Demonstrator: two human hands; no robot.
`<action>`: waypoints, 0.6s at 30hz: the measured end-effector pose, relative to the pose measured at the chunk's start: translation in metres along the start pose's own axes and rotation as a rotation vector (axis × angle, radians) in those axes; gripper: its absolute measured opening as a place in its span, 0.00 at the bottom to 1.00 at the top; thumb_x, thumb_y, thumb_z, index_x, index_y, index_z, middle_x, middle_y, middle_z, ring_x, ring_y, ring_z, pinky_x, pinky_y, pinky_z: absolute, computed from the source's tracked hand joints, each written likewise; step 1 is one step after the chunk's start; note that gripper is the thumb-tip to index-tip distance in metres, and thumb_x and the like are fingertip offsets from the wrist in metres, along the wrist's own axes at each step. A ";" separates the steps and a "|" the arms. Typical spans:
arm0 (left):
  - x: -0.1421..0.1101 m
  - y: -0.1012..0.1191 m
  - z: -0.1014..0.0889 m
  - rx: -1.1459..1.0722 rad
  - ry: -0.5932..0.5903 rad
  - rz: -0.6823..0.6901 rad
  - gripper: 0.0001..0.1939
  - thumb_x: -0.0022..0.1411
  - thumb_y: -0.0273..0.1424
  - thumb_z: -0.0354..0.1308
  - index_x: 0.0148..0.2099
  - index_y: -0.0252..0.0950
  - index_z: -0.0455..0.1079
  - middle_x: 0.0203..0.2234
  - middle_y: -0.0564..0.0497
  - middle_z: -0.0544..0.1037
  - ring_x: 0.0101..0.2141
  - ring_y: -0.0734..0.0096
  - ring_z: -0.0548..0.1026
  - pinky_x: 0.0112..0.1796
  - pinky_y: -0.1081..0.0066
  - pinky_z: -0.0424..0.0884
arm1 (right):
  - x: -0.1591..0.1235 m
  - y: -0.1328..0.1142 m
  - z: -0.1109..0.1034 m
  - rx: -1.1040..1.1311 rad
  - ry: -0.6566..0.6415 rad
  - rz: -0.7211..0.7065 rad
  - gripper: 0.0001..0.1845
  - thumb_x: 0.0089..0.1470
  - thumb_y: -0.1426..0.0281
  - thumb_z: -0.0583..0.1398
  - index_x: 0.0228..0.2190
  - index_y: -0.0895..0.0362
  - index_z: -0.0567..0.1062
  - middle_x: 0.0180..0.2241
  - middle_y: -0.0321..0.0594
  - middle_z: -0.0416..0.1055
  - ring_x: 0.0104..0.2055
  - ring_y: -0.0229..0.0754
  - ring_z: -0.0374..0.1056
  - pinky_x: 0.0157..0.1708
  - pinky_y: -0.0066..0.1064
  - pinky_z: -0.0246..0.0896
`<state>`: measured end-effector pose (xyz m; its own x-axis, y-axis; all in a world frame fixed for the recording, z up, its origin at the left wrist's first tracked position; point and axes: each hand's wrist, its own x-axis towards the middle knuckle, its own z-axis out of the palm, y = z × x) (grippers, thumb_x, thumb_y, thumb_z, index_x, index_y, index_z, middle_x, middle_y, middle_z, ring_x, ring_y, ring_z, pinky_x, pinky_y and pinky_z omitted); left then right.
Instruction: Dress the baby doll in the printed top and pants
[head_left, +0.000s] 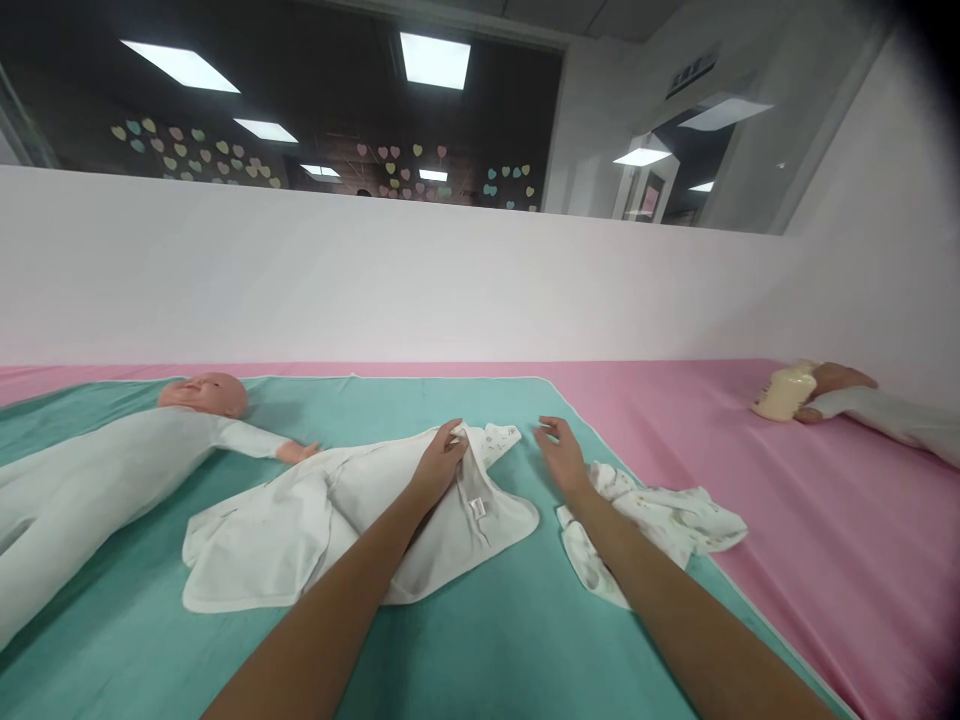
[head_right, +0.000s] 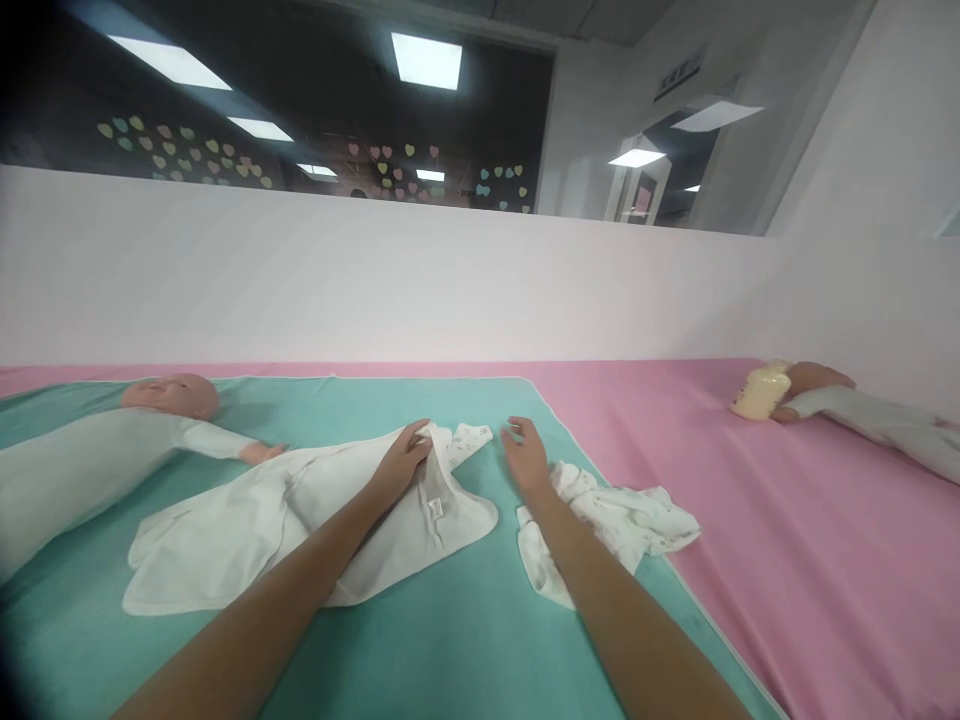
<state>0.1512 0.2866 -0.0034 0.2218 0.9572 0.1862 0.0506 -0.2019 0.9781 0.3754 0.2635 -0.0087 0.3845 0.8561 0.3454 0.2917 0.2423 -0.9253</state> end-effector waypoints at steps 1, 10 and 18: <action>0.000 0.000 0.000 0.027 -0.005 0.007 0.23 0.55 0.39 0.53 0.54 0.43 0.61 0.44 0.49 0.72 0.45 0.66 0.69 0.48 0.66 0.60 | -0.005 -0.002 0.006 -0.108 -0.053 -0.105 0.17 0.48 0.61 0.57 0.41 0.51 0.68 0.50 0.40 0.64 0.53 0.45 0.58 0.52 0.41 0.53; -0.002 0.008 0.005 -0.096 -0.050 0.061 0.17 0.53 0.34 0.54 0.46 0.38 0.64 0.34 0.50 0.76 0.36 0.68 0.73 0.40 0.69 0.65 | 0.000 -0.008 0.038 -0.658 -0.236 -0.102 0.27 0.53 0.55 0.51 0.51 0.53 0.59 0.50 0.44 0.61 0.46 0.43 0.63 0.42 0.32 0.57; 0.002 0.002 0.004 -0.131 -0.135 0.073 0.18 0.54 0.32 0.53 0.49 0.38 0.61 0.38 0.48 0.75 0.38 0.68 0.73 0.41 0.69 0.65 | 0.018 -0.009 0.080 -0.737 -0.183 0.004 0.19 0.45 0.66 0.58 0.41 0.58 0.66 0.32 0.48 0.69 0.37 0.50 0.66 0.34 0.36 0.55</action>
<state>0.1558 0.2867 -0.0012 0.3488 0.9029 0.2511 -0.0952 -0.2324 0.9679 0.3093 0.3132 -0.0064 0.2543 0.9338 0.2518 0.8250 -0.0735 -0.5604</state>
